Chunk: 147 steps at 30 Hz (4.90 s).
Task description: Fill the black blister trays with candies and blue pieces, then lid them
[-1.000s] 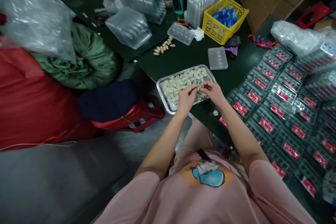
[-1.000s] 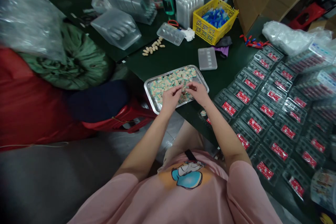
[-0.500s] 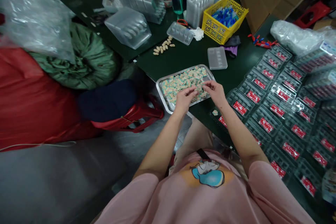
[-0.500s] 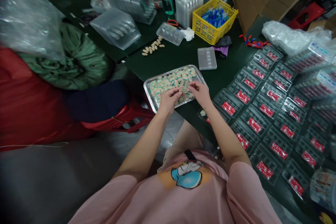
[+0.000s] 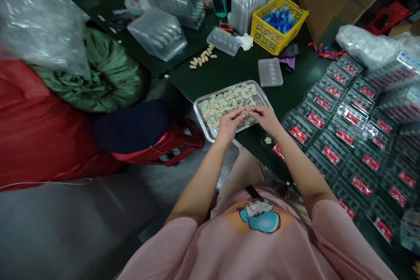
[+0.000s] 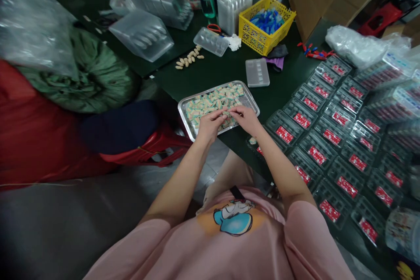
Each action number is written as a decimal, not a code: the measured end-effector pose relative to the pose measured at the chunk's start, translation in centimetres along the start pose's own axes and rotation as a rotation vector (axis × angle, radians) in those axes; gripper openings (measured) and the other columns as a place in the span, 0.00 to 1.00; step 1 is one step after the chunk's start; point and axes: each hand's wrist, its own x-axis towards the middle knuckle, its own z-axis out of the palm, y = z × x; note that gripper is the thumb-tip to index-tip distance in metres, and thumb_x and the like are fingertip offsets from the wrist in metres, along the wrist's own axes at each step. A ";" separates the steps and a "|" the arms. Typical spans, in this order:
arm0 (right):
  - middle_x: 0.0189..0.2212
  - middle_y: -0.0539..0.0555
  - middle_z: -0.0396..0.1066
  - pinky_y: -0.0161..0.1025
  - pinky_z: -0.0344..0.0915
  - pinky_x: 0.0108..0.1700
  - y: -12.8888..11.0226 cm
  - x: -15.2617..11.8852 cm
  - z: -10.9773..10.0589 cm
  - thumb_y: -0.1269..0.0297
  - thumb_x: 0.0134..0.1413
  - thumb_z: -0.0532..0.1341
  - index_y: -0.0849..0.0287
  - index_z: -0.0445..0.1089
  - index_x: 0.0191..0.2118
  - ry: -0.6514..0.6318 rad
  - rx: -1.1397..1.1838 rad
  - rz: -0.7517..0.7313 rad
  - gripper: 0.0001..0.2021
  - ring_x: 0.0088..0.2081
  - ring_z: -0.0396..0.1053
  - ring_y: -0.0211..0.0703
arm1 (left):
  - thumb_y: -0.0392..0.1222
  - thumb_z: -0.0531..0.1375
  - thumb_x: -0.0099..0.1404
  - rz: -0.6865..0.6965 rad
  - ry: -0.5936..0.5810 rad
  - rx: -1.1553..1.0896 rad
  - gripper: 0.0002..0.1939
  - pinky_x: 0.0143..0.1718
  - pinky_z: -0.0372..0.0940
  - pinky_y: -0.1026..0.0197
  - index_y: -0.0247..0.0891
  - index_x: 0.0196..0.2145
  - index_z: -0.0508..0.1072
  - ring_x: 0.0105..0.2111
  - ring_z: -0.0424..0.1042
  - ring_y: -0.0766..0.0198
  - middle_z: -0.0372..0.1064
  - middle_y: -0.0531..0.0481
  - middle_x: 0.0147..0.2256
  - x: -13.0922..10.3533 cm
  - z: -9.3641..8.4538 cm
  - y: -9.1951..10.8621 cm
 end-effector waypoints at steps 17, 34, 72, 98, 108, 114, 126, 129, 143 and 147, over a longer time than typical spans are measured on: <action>0.41 0.61 0.76 0.40 0.65 0.44 3.8 2.1 -1.7 0.64 0.56 0.65 0.59 0.77 0.44 -0.130 -0.862 0.251 0.11 0.43 0.72 0.50 | 0.44 0.73 0.49 -0.201 -0.042 -0.225 0.17 0.29 0.68 0.66 0.39 0.36 0.76 0.32 0.75 0.65 0.73 0.51 0.29 -0.1 -2.4 -0.4; 0.33 0.53 0.77 0.36 0.65 0.44 4.5 2.3 -2.0 0.73 0.49 0.63 0.59 0.78 0.34 -0.035 -0.668 0.370 0.07 0.39 0.73 0.43 | 0.31 0.68 0.56 -0.326 -0.064 -0.452 0.10 0.27 0.67 0.72 0.36 0.38 0.78 0.28 0.73 0.70 0.72 0.51 0.27 -1.1 -2.1 0.3; 0.34 0.51 0.75 0.37 0.68 0.41 0.6 -4.2 0.1 0.64 0.53 0.62 0.59 0.74 0.41 0.133 0.162 0.077 0.10 0.36 0.73 0.40 | 0.45 0.74 0.45 -0.086 -0.035 -0.031 0.20 0.34 0.66 0.64 0.38 0.36 0.79 0.30 0.73 0.67 0.75 0.51 0.30 -2.5 2.4 -1.3; 0.34 0.56 0.76 0.36 0.62 0.39 5.0 -5.8 -9.8 0.73 0.55 0.62 0.60 0.76 0.39 0.007 -0.814 0.422 0.07 0.35 0.71 0.43 | 0.43 0.68 0.53 -0.025 0.006 0.080 0.15 0.32 0.62 0.67 0.39 0.40 0.79 0.33 0.73 0.67 0.77 0.47 0.41 -3.7 1.7 -1.3; 0.38 0.59 0.73 0.38 0.61 0.42 6.0 -6.7 -9.2 0.71 0.60 0.59 0.62 0.75 0.39 0.002 -0.885 0.317 0.08 0.39 0.70 0.45 | 0.43 0.68 0.54 -0.004 0.022 0.079 0.13 0.32 0.63 0.66 0.39 0.38 0.79 0.32 0.72 0.66 0.77 0.48 0.38 -3.5 1.5 -1.2; 0.38 0.61 0.73 0.39 0.61 0.43 4.9 -5.9 -8.4 0.71 0.61 0.58 0.62 0.75 0.41 0.038 -0.888 0.271 0.09 0.40 0.70 0.47 | 0.43 0.68 0.54 -0.012 0.032 0.065 0.13 0.34 0.63 0.66 0.39 0.38 0.79 0.32 0.72 0.67 0.77 0.48 0.38 -3.4 0.9 -1.1; 0.41 0.60 0.71 0.38 0.60 0.42 6.0 4.1 -4.2 0.71 0.56 0.63 0.61 0.76 0.39 -0.201 -0.858 0.064 0.06 0.43 0.67 0.49 | 0.45 0.68 0.54 0.034 0.065 0.072 0.14 0.42 0.68 0.60 0.39 0.39 0.79 0.39 0.74 0.61 0.76 0.46 0.42 -3.4 0.0 -0.4; 0.37 0.58 0.73 0.37 0.59 0.39 5.9 4.3 -4.8 0.74 0.51 0.64 0.61 0.75 0.34 -0.210 -0.838 0.065 0.04 0.40 0.67 0.47 | 0.46 0.69 0.53 0.031 0.074 0.069 0.15 0.42 0.68 0.60 0.40 0.39 0.79 0.40 0.74 0.60 0.76 0.46 0.41 -3.4 -0.4 -0.3; 0.33 0.52 0.73 0.33 0.58 0.40 6.2 4.2 -3.5 0.75 0.45 0.66 0.62 0.74 0.35 -0.224 -0.608 0.036 0.08 0.35 0.66 0.40 | 0.46 0.69 0.53 0.034 0.083 0.051 0.15 0.42 0.69 0.61 0.40 0.38 0.80 0.36 0.74 0.63 0.77 0.47 0.39 -3.4 -1.1 -0.6; 0.31 0.52 0.72 0.33 0.56 0.38 6.0 4.3 -3.6 0.74 0.46 0.67 0.62 0.74 0.32 -0.234 -0.662 0.049 0.05 0.33 0.65 0.40 | 0.47 0.69 0.53 0.042 0.087 0.064 0.16 0.43 0.69 0.59 0.40 0.39 0.80 0.36 0.74 0.62 0.77 0.47 0.39 -3.4 -1.4 -0.9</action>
